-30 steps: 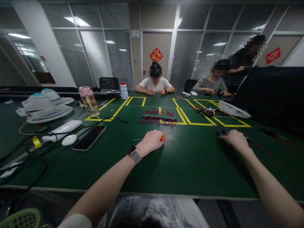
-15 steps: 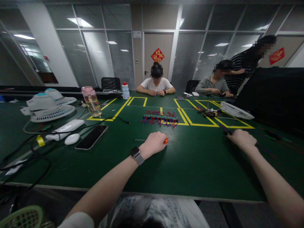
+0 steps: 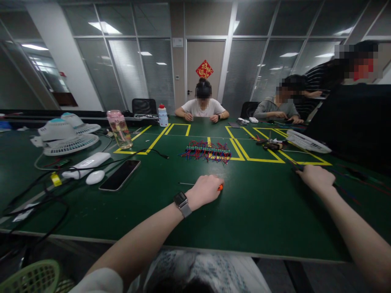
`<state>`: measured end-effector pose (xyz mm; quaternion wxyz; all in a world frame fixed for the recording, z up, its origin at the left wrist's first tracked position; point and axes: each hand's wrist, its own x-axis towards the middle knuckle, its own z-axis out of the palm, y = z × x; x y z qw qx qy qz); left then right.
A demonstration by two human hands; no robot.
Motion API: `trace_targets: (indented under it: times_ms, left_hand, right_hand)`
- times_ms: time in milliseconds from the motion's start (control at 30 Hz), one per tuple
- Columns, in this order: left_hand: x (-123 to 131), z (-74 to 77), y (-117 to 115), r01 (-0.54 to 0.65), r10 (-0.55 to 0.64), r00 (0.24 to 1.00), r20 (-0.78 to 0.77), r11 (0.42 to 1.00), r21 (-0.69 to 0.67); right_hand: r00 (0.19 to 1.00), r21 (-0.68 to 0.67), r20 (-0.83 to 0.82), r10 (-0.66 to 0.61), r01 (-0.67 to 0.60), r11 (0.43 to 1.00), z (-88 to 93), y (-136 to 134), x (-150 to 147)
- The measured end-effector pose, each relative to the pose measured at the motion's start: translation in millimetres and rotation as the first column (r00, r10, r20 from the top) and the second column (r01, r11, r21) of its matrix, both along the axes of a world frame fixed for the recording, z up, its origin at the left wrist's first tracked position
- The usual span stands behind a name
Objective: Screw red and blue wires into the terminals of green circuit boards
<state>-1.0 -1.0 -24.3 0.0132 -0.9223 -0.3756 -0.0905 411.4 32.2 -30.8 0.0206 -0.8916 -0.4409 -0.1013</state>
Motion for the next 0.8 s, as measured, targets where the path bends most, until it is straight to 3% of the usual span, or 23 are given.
trace_targets:
  times_ms: [233,367,467,500,567,667,800]
  left_hand:
    - [1,-2.9,-1,0.011,-0.011,1.000,0.012,1.000,-0.008]
    - [2,-2.8,-2,0.007,-0.007,1.000,-0.001,1.000,-0.010]
    - [2,-2.7,-3,0.004,-0.004,1.000,-0.015,1.000,-0.015]
    - [2,-2.9,-4,0.005,-0.005,1.000,-0.014,1.000,-0.014]
    - [2,-3.7,-4,0.009,-0.009,1.000,-0.012,1.000,-0.011]
    - [3,-5.7,-3,0.010,-0.010,1.000,-0.015,1.000,-0.017]
    - [3,-7.0,-3,0.007,-0.007,1.000,-0.017,1.000,-0.014]
  right_hand:
    - [1.000,-0.024,-0.025,0.008,-0.009,1.000,14.2,0,-14]
    - [0.981,0.033,-0.065,0.185,-0.183,0.983,17.5,13,-44]
    - [0.876,0.088,-0.157,0.457,-0.448,0.890,3.8,32,-83]
    - [0.763,0.173,-0.233,0.603,-0.578,0.797,-3.0,39,-97]
    - [0.680,0.211,-0.258,0.686,-0.653,0.727,-16.8,54,-125]
    - [0.670,0.248,-0.241,0.702,-0.657,0.712,-31.5,76,-155]
    - [0.717,0.249,-0.201,0.668,-0.622,0.742,-37.2,98,-170]
